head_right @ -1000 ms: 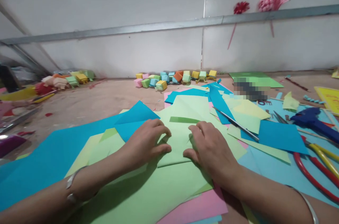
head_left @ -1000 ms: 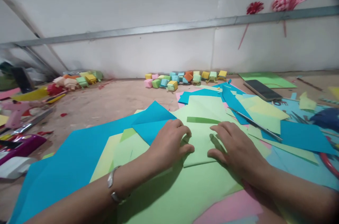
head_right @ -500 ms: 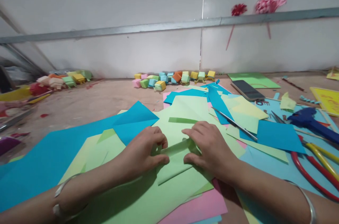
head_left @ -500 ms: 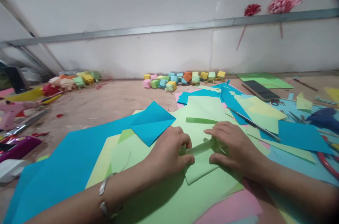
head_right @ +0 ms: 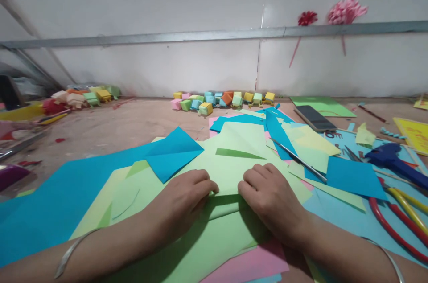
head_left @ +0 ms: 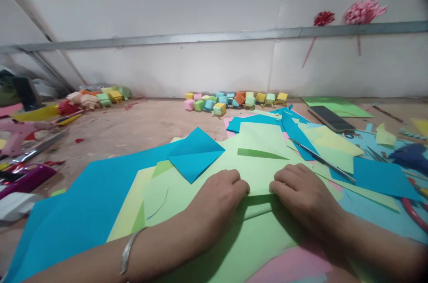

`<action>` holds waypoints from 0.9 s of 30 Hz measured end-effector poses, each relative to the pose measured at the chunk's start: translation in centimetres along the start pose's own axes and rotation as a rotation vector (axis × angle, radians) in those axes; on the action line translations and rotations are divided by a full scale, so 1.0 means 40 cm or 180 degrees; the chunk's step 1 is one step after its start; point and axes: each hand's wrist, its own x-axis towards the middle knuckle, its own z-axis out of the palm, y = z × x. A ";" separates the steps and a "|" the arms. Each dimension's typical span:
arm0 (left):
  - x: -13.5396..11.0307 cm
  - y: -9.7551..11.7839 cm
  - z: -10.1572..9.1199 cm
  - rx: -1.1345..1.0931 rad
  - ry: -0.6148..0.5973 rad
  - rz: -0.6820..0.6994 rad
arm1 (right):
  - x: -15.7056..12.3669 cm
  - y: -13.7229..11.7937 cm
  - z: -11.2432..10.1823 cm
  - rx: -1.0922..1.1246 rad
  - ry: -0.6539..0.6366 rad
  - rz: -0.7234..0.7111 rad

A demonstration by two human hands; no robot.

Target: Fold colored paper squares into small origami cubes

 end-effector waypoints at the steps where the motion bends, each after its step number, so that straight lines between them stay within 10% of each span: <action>1: -0.003 0.002 0.003 0.0100 0.0009 0.0061 | 0.002 -0.001 -0.003 -0.0031 -0.0021 -0.0103; 17: -0.005 0.015 -0.006 0.0501 -0.0068 0.0492 | -0.028 -0.051 -0.024 -0.0561 -0.0228 -0.0781; 23: -0.015 0.014 -0.026 -0.0933 0.0363 0.0248 | -0.012 -0.026 -0.022 -0.0612 0.0155 -0.0861; 27: 0.000 0.004 -0.031 -0.2664 0.0948 -0.0743 | 0.007 0.035 -0.022 -0.0580 0.0498 -0.0166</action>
